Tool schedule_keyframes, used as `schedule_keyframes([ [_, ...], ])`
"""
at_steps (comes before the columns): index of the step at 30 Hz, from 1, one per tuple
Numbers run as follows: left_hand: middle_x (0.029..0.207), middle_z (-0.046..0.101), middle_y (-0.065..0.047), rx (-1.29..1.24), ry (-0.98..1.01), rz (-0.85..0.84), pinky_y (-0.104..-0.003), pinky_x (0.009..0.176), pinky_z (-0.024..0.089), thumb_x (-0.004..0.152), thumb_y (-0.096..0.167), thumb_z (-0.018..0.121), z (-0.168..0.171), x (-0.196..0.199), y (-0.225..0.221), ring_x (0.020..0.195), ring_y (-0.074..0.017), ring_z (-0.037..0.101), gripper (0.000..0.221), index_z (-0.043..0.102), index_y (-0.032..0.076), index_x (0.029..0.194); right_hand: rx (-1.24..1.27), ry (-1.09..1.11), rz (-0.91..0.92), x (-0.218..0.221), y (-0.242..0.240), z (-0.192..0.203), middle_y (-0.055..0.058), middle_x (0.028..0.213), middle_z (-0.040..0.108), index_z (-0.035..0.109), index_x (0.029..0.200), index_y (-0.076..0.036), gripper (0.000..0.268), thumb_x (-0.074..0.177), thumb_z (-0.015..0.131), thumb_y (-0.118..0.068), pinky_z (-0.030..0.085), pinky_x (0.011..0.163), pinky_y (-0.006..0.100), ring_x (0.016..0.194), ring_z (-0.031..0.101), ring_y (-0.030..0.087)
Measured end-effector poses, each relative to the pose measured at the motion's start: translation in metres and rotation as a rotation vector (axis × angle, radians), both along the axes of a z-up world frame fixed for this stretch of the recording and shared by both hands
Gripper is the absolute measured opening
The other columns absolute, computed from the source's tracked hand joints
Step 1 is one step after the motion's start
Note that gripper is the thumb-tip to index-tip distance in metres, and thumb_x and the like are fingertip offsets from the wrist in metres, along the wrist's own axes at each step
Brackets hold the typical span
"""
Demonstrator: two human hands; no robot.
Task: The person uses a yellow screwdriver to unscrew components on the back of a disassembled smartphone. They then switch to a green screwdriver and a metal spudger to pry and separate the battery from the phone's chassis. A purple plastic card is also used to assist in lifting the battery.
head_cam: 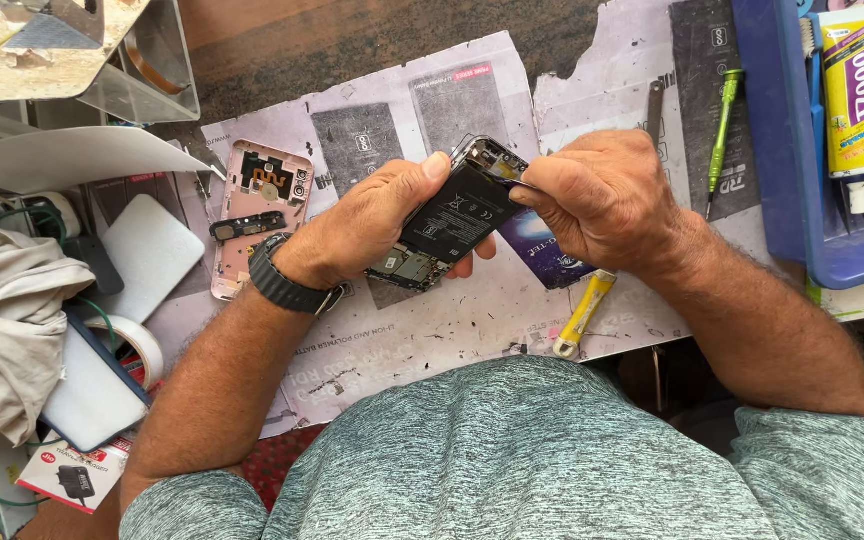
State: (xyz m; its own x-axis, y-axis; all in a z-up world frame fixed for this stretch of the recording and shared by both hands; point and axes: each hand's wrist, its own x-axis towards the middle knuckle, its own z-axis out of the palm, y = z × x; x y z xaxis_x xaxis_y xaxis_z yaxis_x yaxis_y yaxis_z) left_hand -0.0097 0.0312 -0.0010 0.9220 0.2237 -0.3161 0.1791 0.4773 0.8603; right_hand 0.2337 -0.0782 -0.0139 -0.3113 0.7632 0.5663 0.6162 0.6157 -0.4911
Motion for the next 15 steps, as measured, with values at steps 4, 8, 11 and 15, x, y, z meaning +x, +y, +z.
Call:
schedule_keyframes([
  [4, 0.095, 0.077, -0.016, -0.004, 0.017, 0.006, -0.032, 0.064, 0.063, 0.108, 0.052, 0.032, 0.0016, 0.002, -0.0008, 0.077, -0.0201, 0.076, 0.069, 0.068, -0.005, 0.118, 0.014, -0.016, -0.011, 0.0001, 0.0001, 0.0016, 0.001, 0.063, 0.052, 0.056, 0.105, -0.004, 0.02, 0.103, 0.075, -0.01, 0.043, 0.049, 0.034, 0.05, 0.052, 0.015],
  [8, 0.095, 0.077, -0.016, -0.004, 0.03, 0.006, -0.032, 0.066, 0.063, 0.108, 0.052, 0.031, 0.0029, 0.0041, -0.0026, 0.077, -0.0201, 0.075, 0.068, 0.068, -0.004, 0.118, 0.021, -0.018, -0.006, 0.0015, -0.0007, 0.0013, 0.0, 0.062, 0.05, 0.056, 0.104, -0.004, 0.02, 0.103, 0.075, -0.01, 0.042, 0.048, 0.034, 0.05, 0.051, 0.016],
  [11, 0.095, 0.077, -0.016, -0.001, 0.041, -0.002, -0.032, 0.067, 0.063, 0.109, 0.051, 0.03, 0.0023, 0.0047, -0.0027, 0.077, -0.0201, 0.075, 0.068, 0.067, -0.004, 0.118, 0.018, -0.016, -0.005, 0.0023, -0.0004, 0.0002, -0.001, 0.06, 0.049, 0.056, 0.104, -0.004, 0.02, 0.102, 0.075, -0.01, 0.042, 0.047, 0.034, 0.049, 0.051, 0.015],
  [15, 0.095, 0.076, -0.016, -0.003, 0.034, -0.009, -0.032, 0.067, 0.063, 0.109, 0.051, 0.029, -0.0005, 0.0053, -0.0028, 0.077, -0.0203, 0.075, 0.067, 0.067, -0.004, 0.119, 0.012, -0.013, -0.004, 0.0025, -0.0007, -0.0012, -0.001, 0.06, 0.049, 0.056, 0.103, -0.005, 0.019, 0.102, 0.075, -0.011, 0.042, 0.047, 0.033, 0.049, 0.052, 0.015],
])
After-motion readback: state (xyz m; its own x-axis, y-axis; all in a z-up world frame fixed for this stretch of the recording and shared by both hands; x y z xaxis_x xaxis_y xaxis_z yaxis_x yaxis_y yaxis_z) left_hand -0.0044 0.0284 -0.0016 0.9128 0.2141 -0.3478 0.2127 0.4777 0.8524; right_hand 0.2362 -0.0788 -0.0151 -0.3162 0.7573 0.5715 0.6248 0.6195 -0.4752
